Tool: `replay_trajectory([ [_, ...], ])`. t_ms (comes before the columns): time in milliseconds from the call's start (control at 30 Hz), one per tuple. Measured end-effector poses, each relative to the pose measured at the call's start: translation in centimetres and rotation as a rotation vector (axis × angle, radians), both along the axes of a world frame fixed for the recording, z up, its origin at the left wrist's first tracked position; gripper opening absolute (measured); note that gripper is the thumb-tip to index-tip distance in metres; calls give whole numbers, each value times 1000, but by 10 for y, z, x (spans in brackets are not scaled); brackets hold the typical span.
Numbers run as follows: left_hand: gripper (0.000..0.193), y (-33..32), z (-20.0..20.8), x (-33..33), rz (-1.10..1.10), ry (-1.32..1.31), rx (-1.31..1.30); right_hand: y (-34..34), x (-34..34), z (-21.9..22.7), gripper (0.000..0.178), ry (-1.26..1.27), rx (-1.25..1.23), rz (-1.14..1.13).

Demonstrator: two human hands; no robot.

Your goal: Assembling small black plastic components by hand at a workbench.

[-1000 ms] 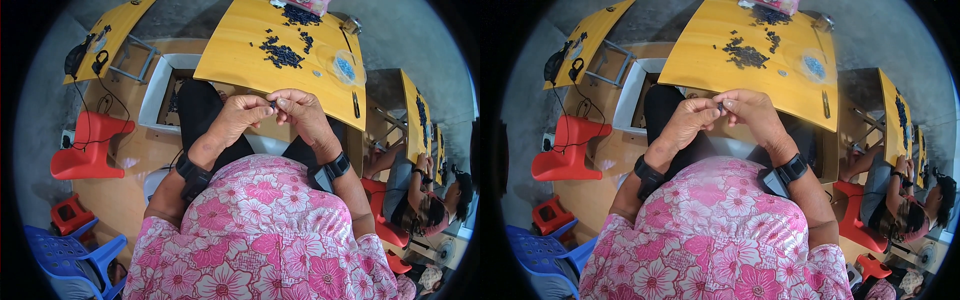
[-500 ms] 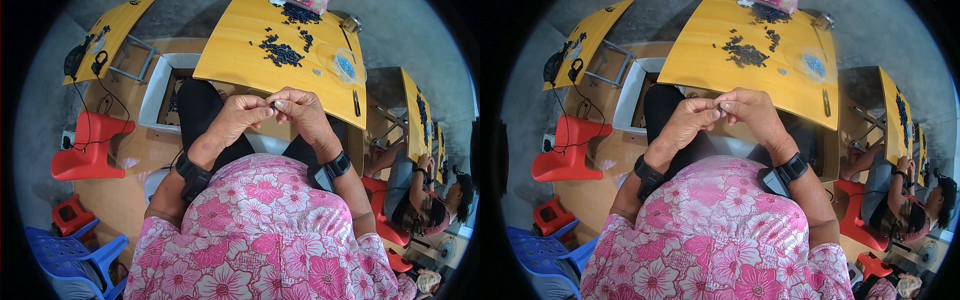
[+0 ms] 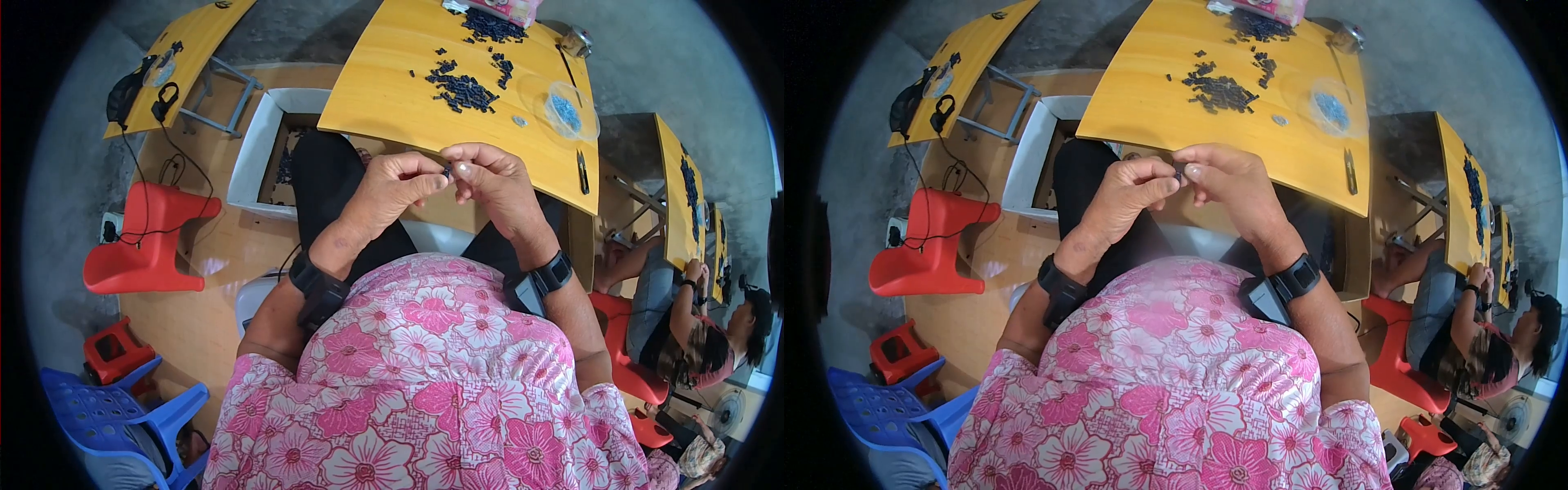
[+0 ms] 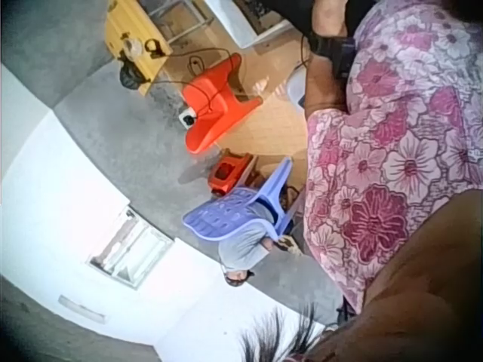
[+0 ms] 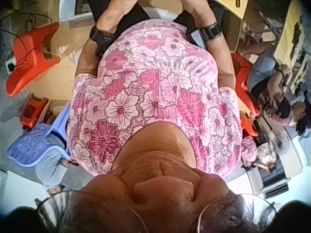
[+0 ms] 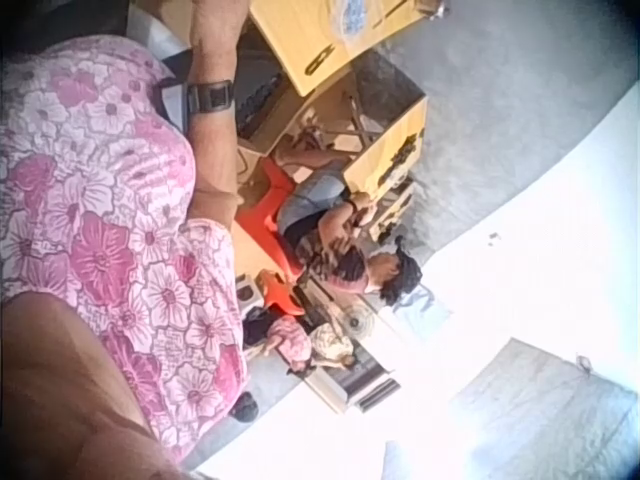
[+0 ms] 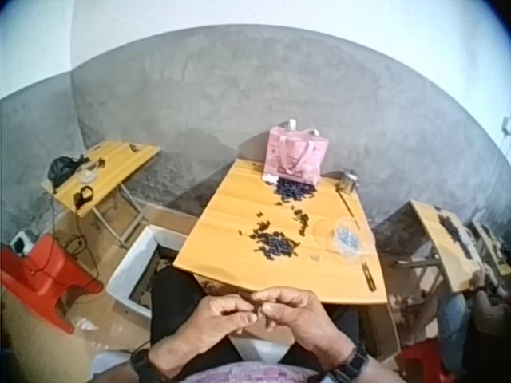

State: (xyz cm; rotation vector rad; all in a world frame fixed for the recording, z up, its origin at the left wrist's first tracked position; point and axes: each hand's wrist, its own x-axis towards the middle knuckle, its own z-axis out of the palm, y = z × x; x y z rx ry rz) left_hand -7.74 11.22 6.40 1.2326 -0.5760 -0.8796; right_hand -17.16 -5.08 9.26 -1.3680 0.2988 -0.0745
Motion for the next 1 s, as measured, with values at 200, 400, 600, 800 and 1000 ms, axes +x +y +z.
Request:
replay_trajectory([
  [200, 10, -3, -5, 1, 189, -351, -18, -1, -3, 0, 40, 190, 30, 53],
  [400, 9, -4, -3, -1, 207, -511, -29, 4, -1, -2, 41, 180, 96, 97],
  [600, 9, -5, 2, -3, 218, -544, -49, 2, -1, -4, 37, 161, 110, 111],
  [800, 10, -9, -1, -3, 260, -651, -24, -2, -3, -3, 34, 174, 86, 137],
  [1000, 21, -12, -6, -1, 239, -677, -29, -4, -4, -2, 24, 136, 98, 122],
])
